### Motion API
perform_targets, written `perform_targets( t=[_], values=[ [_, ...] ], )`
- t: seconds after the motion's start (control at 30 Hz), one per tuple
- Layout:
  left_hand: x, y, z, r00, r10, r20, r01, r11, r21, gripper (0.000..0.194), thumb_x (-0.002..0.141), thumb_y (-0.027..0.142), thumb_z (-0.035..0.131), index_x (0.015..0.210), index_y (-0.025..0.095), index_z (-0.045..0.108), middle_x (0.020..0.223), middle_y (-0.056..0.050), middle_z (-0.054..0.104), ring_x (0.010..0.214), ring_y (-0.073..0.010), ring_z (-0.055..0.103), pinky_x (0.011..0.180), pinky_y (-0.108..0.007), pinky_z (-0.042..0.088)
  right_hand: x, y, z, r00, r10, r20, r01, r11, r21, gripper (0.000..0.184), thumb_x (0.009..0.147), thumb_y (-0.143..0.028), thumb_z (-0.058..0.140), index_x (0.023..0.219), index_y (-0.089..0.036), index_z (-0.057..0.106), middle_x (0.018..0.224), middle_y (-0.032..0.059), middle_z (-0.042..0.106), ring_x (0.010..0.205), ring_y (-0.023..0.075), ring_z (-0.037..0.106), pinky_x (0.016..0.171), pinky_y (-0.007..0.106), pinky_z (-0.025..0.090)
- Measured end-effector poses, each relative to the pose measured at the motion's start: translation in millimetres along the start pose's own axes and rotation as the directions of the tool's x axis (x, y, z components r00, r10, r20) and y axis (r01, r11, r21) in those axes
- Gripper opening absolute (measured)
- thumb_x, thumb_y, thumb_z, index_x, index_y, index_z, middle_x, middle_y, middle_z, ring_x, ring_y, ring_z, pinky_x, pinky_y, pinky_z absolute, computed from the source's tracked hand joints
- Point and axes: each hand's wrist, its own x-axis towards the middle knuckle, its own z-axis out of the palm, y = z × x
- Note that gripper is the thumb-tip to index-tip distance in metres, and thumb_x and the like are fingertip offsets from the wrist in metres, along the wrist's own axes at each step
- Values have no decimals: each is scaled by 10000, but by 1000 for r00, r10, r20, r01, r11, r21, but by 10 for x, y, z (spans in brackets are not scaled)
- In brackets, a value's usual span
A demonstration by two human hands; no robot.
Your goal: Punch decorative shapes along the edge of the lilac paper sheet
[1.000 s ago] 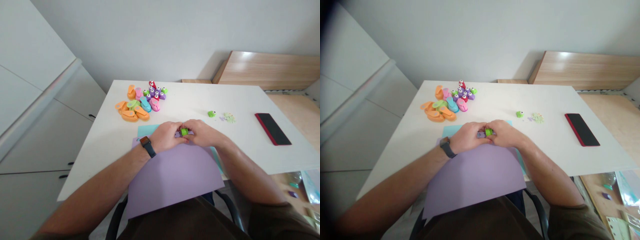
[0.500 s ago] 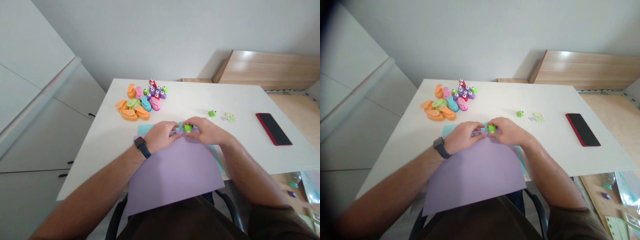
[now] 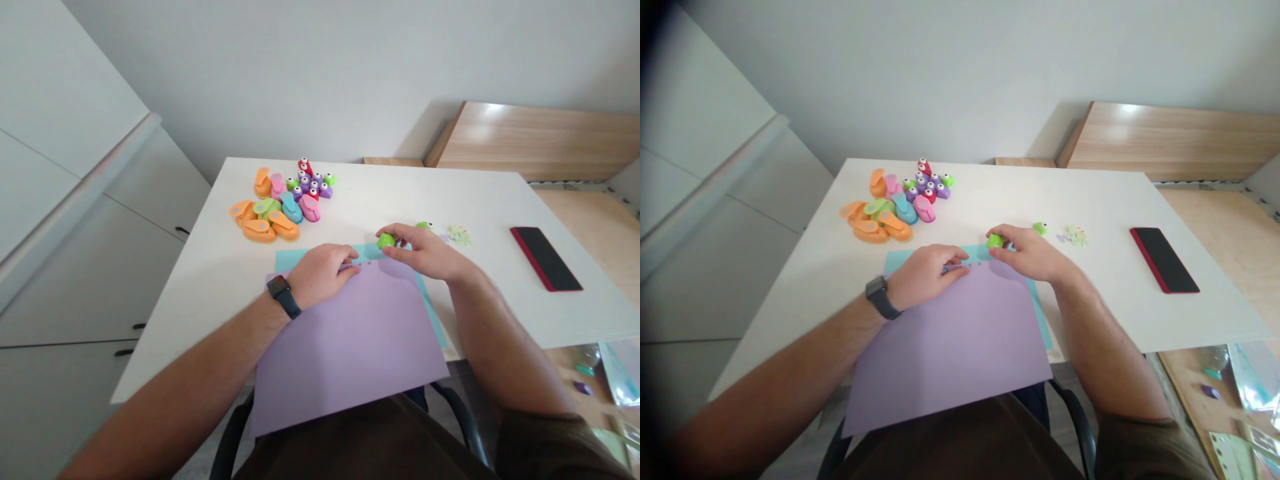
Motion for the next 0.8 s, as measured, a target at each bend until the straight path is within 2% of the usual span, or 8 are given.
perform_targets(
  t=[0.1, 0.2, 0.27, 0.37, 0.6, 0.7, 0.8],
  values=[
    [-11, 9, -2, 1000, 8, 2, -8, 1000, 5, 198, 936, 309, 675, 1072, 169, 705, 999, -78, 768, 945, -232, 720, 830, -347, 543, 3, -5, -17, 998, 61, -4, -60, 984, 165, 305, 926, -417, 633, 1128, -199, 700, 984, 45, 704, 875, 199, 610, 794, 330, 468],
    [-19, 20, -5, 1000, 19, 10, -19, 1000, 12, 197, 941, 311, 671, 1073, 168, 702, 974, -74, 763, 932, -234, 713, 824, -354, 536, 6, -10, -25, 995, 96, 22, -97, 928, 360, 320, 939, -455, 615, 1092, -188, 703, 958, 45, 696, 888, 198, 608, 806, 328, 461],
    [-21, 28, -6, 1000, 26, 11, -26, 1000, 17, 193, 943, 308, 669, 1072, 168, 700, 968, -69, 761, 930, -234, 709, 824, -356, 531, 8, -5, -30, 995, 102, 16, -99, 900, 423, 324, 947, -463, 606, 1072, -184, 713, 960, 50, 702, 896, 196, 611, 825, 330, 453],
    [-21, 40, -8, 999, 29, 15, -30, 999, 22, 188, 945, 305, 667, 1070, 169, 697, 968, -66, 759, 932, -233, 705, 825, -356, 526, 17, 10, -36, 991, 137, -5, -119, 882, 455, 320, 945, -469, 608, 1040, -187, 725, 956, 53, 720, 866, 187, 618, 807, 327, 439],
    [-21, 47, -6, 999, 46, 27, -47, 998, 41, 176, 951, 306, 659, 1061, 173, 692, 983, -63, 762, 938, -232, 702, 818, -352, 515, 28, 37, -71, 972, 233, -36, -187, 856, 482, 357, 935, -516, 610, 967, -177, 717, 975, 90, 755, 796, 183, 643, 649, 299, 404],
    [-23, 45, -6, 999, 42, 27, -43, 998, 42, 173, 953, 311, 657, 1059, 179, 692, 976, -59, 761, 936, -231, 703, 820, -351, 512, 2, 70, -159, 954, 275, -114, -194, 864, 464, 381, 925, -540, 617, 942, -172, 712, 966, 109, 760, 763, 181, 634, 573, 281, 372],
    [-25, 45, -9, 999, 41, 26, -42, 998, 40, 164, 955, 309, 653, 1056, 184, 689, 967, -55, 760, 937, -231, 703, 823, -353, 514, -40, 146, -303, 907, 346, -238, -221, 875, 430, 390, 910, -556, 616, 915, -177, 705, 922, 116, 760, 718, 181, 620, 528, 274, 341]
  ],
)
